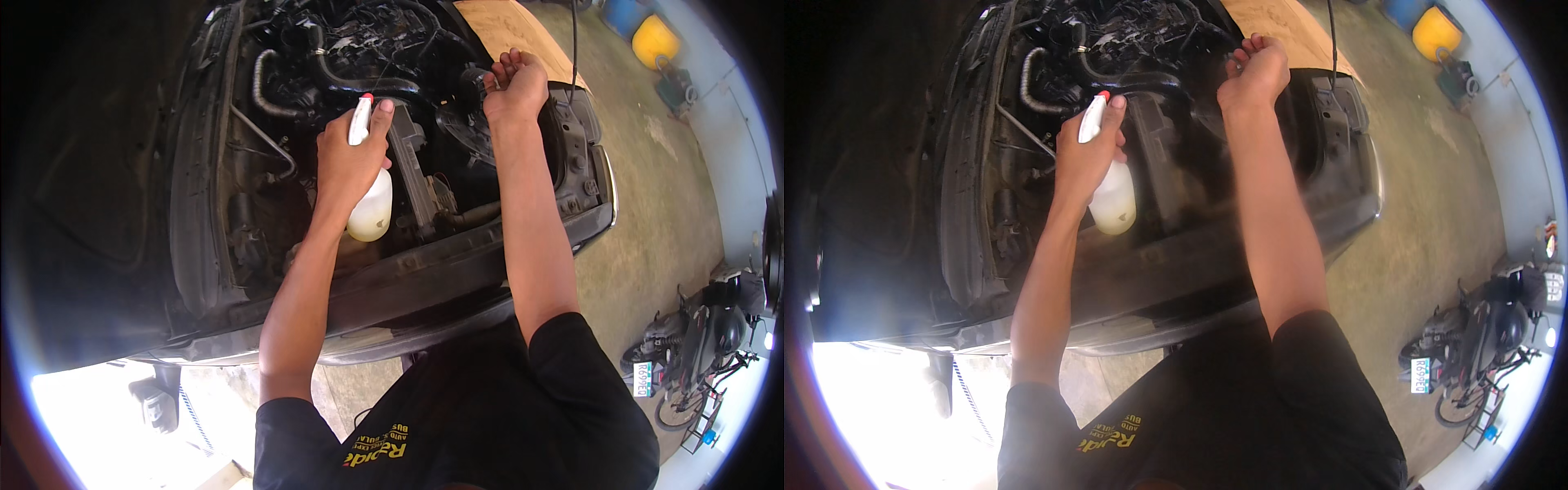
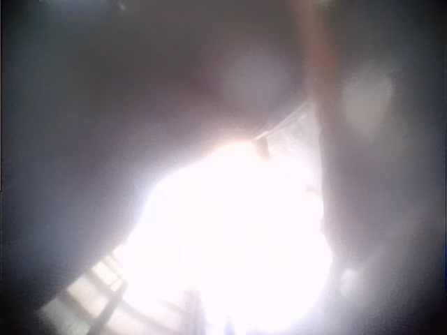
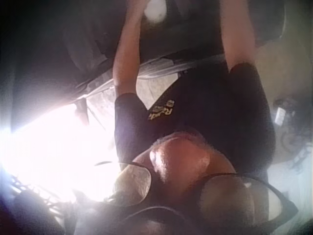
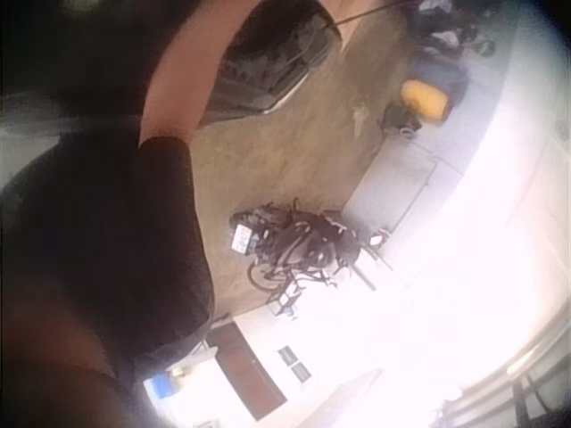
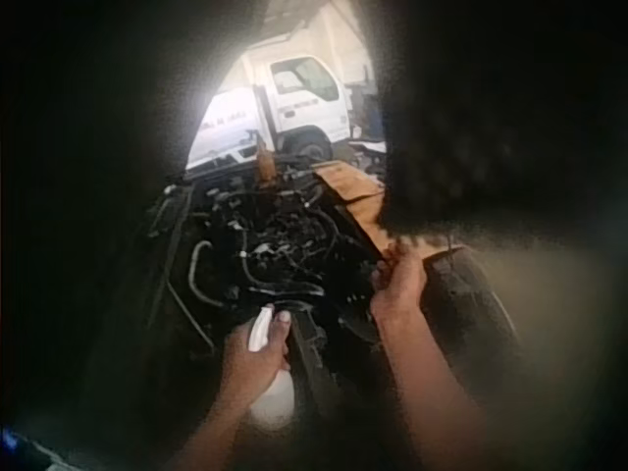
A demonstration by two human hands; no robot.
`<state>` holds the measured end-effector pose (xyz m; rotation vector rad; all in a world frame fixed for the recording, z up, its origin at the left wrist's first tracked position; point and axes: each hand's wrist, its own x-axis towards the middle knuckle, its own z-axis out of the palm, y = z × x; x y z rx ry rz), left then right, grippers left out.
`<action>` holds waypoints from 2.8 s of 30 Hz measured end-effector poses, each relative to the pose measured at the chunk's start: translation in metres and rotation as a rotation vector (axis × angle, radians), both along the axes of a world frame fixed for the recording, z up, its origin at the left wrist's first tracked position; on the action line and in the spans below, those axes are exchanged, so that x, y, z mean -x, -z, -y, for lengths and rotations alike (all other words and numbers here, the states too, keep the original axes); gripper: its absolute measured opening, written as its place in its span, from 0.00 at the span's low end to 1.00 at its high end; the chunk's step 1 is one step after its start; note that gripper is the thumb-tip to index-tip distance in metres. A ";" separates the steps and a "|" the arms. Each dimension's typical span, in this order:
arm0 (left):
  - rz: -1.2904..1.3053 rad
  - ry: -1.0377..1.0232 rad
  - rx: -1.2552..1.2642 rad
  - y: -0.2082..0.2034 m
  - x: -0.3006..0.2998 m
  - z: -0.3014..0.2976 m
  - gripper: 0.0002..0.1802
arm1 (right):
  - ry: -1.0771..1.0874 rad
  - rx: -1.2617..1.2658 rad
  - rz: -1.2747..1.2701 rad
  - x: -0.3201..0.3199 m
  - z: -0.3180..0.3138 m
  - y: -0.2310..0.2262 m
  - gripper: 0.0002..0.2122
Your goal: The person walks to a car with its hood open, wipes their hands with a cloth, and then sprays a cleaning solution from a bottle onto the engine bay. The person continues to spray different areas of the engine throughout the clip.
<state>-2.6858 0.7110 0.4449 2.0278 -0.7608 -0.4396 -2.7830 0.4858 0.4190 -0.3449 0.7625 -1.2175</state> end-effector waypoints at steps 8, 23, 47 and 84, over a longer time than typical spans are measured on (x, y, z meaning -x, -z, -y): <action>0.057 0.084 -0.114 0.004 0.003 0.000 0.39 | -0.018 0.011 -0.007 -0.001 -0.003 -0.002 0.07; 0.108 0.084 -0.145 0.002 0.008 -0.001 0.42 | -0.043 0.030 -0.002 0.000 -0.005 -0.004 0.07; 0.221 -0.062 -0.015 0.030 -0.033 0.000 0.45 | -0.129 0.039 0.000 -0.007 -0.005 0.001 0.08; -0.497 -0.522 0.669 0.051 -0.106 -0.087 0.15 | -1.080 1.590 -1.185 -0.050 -0.196 0.019 0.34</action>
